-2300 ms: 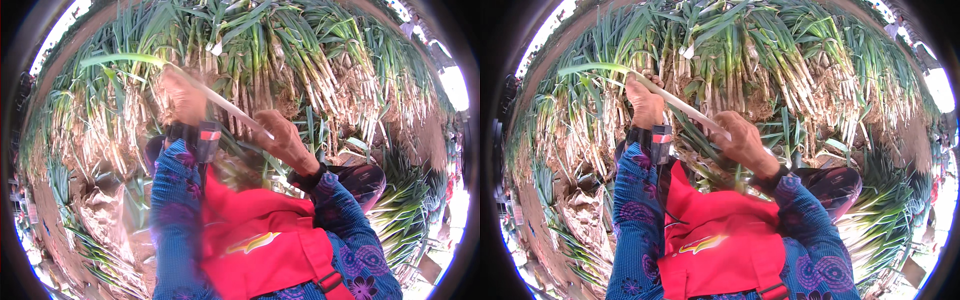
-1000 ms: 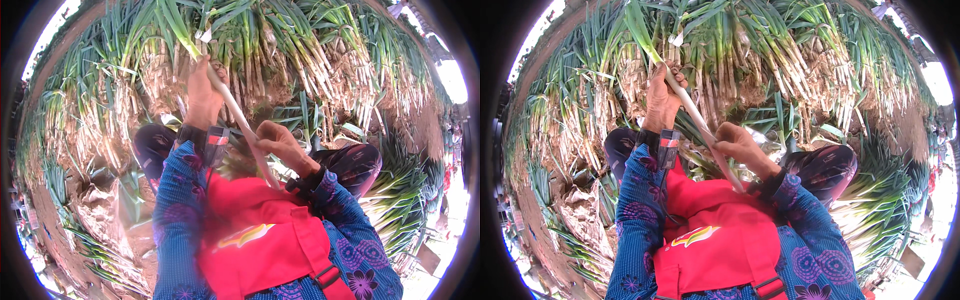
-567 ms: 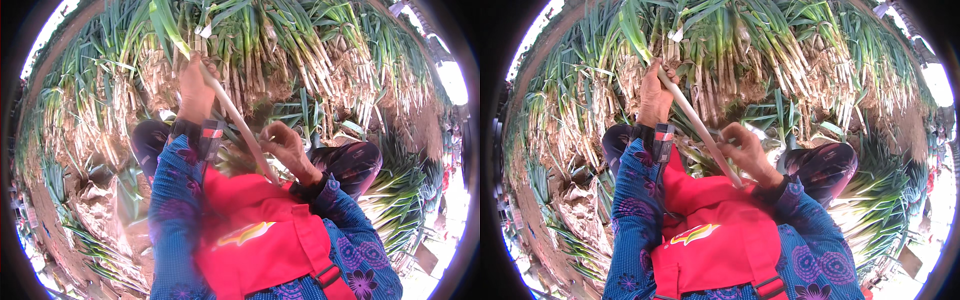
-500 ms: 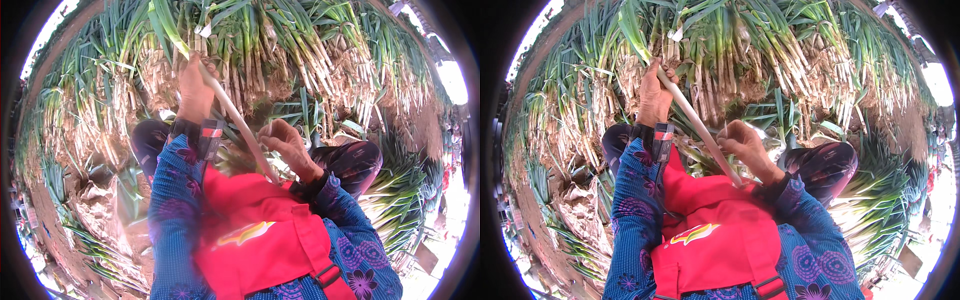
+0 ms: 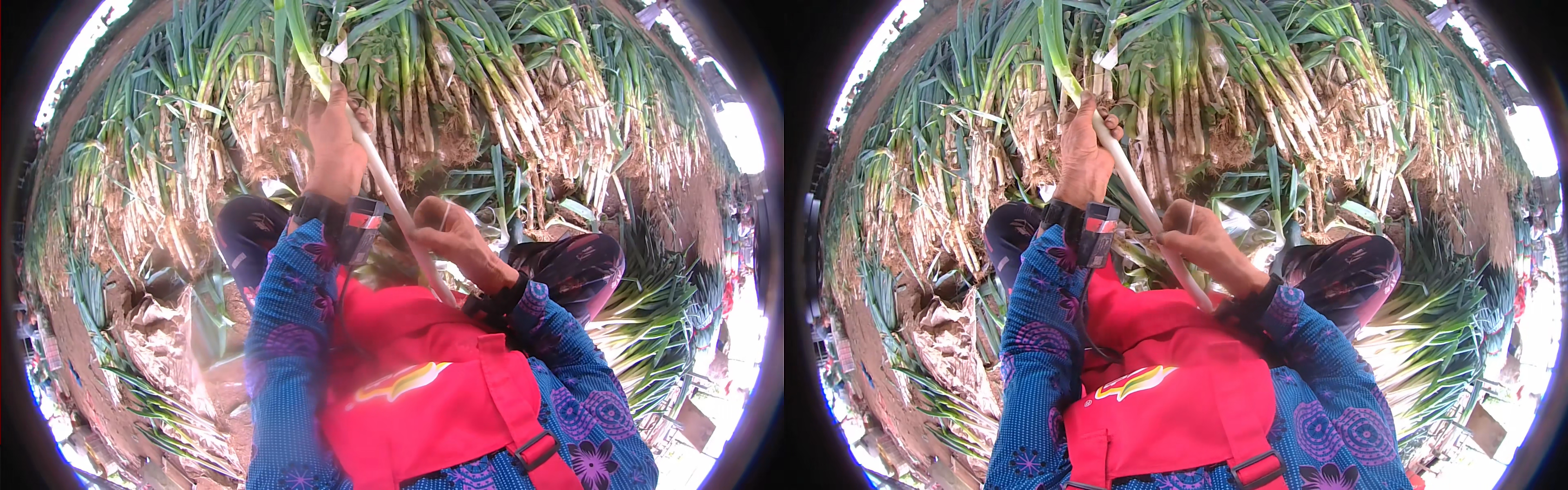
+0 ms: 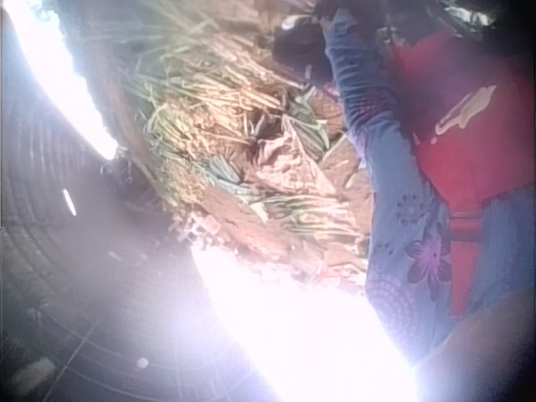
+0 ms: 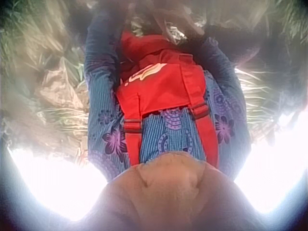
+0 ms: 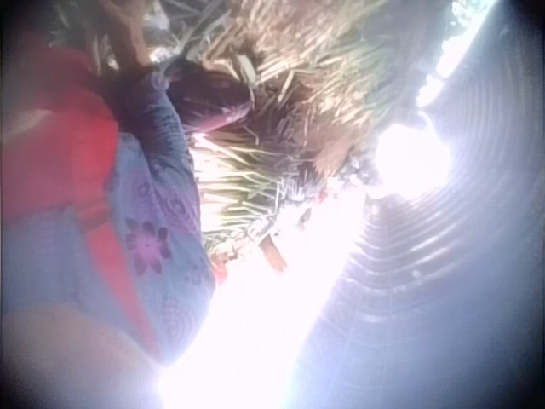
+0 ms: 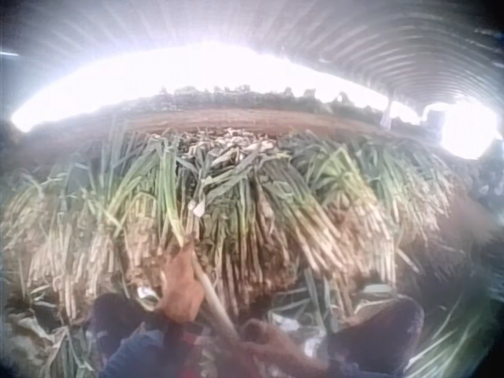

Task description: The person picks up a leek, peels away the outer layers by hand, and places it onto a pile before repeating the process with another leek.

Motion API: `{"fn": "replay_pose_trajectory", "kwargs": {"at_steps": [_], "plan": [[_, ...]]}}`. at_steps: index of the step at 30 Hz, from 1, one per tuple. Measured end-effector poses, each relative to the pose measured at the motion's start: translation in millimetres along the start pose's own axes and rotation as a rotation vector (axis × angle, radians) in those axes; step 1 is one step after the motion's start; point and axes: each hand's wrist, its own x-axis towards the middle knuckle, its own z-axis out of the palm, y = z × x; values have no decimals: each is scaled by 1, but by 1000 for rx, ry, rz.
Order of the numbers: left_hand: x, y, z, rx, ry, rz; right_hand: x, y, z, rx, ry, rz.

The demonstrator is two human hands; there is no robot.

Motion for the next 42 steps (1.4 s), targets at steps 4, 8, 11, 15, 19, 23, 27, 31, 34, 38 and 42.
{"fn": "replay_pose_trajectory", "kwargs": {"at_steps": [4, 8, 11, 15, 19, 23, 27, 31, 34, 38, 42], "plan": [[0, 6, 1, 30, 35, 10, -6, -2, -2, -144, 21, -98], [15, 15, -11, 15, 143, 21, -14, 2, 2, 13, 25, -240], [27, 25, -16, -74, 178, -3, -2, 5, -8, 158, 108, -231], [25, 35, -13, -108, 148, 31, 4, 3, -8, 519, 99, -90], [31, 66, -21, -67, 90, 88, -3, -2, -25, 684, 63, -91], [50, 103, -47, -98, 22, 162, -30, -12, -66, 553, 72, -174], [54, 114, -58, -116, -92, 221, -52, -13, -145, 687, 276, -369], [42, 97, -40, -79, -95, 201, -42, -25, -120, -397, 331, -12], [43, 80, -28, -127, -146, 150, -21, -13, -66, -624, 132, -52], [30, 63, -7, -113, -161, 116, -14, -18, -20, -458, -72, 26], [25, 58, 0, -92, -183, 97, -10, -16, -16, -620, -142, -48]]}}
